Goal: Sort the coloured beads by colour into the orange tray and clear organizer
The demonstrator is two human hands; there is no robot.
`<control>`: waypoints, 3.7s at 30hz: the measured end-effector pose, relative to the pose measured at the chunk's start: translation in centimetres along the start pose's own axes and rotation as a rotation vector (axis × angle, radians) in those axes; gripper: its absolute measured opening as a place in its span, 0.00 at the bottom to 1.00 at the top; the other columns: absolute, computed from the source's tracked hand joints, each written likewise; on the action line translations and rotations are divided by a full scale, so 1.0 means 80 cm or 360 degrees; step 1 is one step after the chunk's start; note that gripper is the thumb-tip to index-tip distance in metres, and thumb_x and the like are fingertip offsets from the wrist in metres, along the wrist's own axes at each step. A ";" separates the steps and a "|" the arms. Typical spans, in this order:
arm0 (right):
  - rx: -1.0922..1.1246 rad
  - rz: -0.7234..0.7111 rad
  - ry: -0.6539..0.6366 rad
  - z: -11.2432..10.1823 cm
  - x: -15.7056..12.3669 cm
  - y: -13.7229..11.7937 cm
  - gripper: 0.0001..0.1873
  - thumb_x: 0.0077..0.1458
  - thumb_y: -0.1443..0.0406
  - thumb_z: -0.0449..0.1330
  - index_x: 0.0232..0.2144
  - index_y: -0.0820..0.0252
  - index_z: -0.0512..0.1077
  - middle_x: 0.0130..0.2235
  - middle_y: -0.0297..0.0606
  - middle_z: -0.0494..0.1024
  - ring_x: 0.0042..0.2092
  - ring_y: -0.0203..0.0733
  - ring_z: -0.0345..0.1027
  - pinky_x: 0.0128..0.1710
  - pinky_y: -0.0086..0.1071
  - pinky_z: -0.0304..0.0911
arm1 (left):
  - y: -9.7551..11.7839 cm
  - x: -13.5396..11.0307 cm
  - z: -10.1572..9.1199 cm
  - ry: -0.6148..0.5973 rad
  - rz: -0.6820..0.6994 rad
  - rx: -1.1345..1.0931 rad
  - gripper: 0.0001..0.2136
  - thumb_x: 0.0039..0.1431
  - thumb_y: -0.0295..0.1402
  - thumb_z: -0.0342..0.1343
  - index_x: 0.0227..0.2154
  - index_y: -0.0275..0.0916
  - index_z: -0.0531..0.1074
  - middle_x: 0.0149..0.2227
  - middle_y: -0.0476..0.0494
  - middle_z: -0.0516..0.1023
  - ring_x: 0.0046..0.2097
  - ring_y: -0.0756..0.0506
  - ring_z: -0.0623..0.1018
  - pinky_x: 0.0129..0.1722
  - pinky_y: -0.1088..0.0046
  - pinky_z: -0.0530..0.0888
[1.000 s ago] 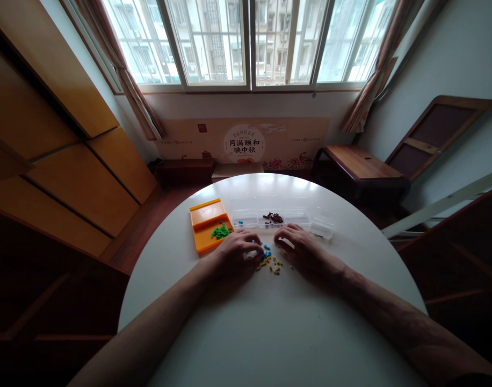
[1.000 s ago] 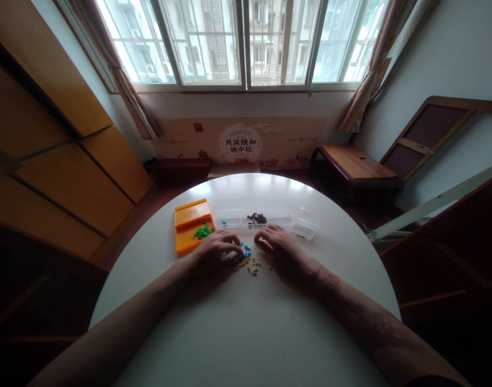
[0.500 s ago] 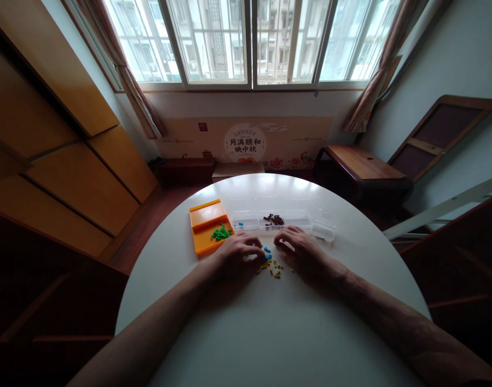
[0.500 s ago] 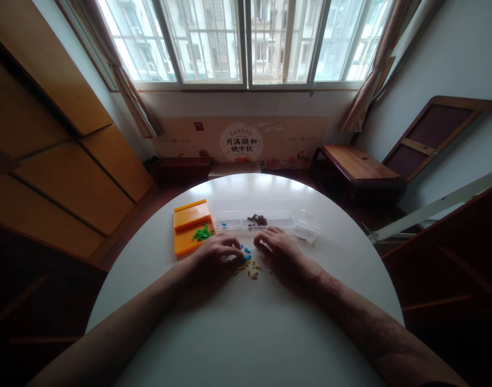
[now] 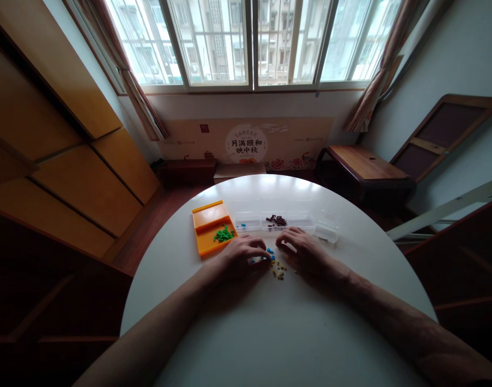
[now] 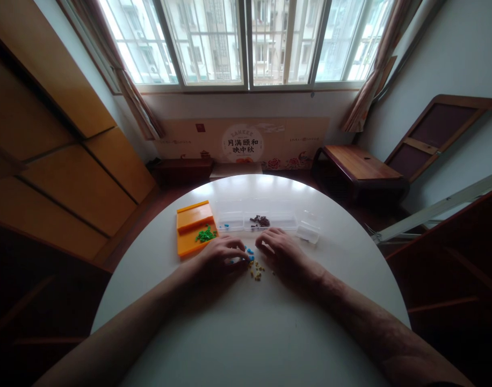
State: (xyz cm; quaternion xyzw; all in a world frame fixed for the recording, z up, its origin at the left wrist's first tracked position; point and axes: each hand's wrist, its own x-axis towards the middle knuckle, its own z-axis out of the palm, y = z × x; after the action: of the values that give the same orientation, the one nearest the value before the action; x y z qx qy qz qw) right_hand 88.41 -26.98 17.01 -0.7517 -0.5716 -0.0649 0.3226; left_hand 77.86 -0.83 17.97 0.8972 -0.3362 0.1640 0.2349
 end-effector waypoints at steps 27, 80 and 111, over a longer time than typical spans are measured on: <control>0.0051 0.0023 0.0127 0.003 0.000 0.002 0.06 0.74 0.70 0.58 0.42 0.54 0.70 0.43 0.40 0.80 0.45 0.47 0.72 0.50 0.41 0.67 | -0.008 0.005 -0.022 0.0577 -0.0581 0.0517 0.08 0.77 0.36 0.57 0.41 0.42 0.79 0.35 0.47 0.85 0.35 0.45 0.80 0.43 0.66 0.72; 0.0134 -0.0039 0.0235 -0.006 -0.002 -0.011 0.04 0.69 0.68 0.63 0.41 0.53 0.75 0.41 0.39 0.83 0.43 0.46 0.76 0.53 0.46 0.72 | -0.034 -0.008 -0.031 0.0638 -0.0837 0.0637 0.07 0.71 0.36 0.63 0.39 0.45 0.85 0.40 0.46 0.88 0.43 0.40 0.83 0.49 0.59 0.71; 0.0019 -0.0156 0.0220 0.016 0.020 -0.004 0.06 0.76 0.64 0.58 0.45 0.55 0.75 0.45 0.41 0.83 0.46 0.47 0.77 0.52 0.43 0.71 | -0.004 -0.001 -0.004 0.0250 -0.0174 0.0196 0.08 0.72 0.42 0.64 0.40 0.45 0.83 0.39 0.46 0.87 0.40 0.45 0.84 0.46 0.64 0.75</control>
State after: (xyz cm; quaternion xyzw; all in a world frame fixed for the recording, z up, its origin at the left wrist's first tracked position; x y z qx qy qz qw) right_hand 88.29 -24.90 16.88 -0.7146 -0.5844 -0.1291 0.3622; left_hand 77.97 -0.38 18.11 0.9113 -0.2565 0.2410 0.2136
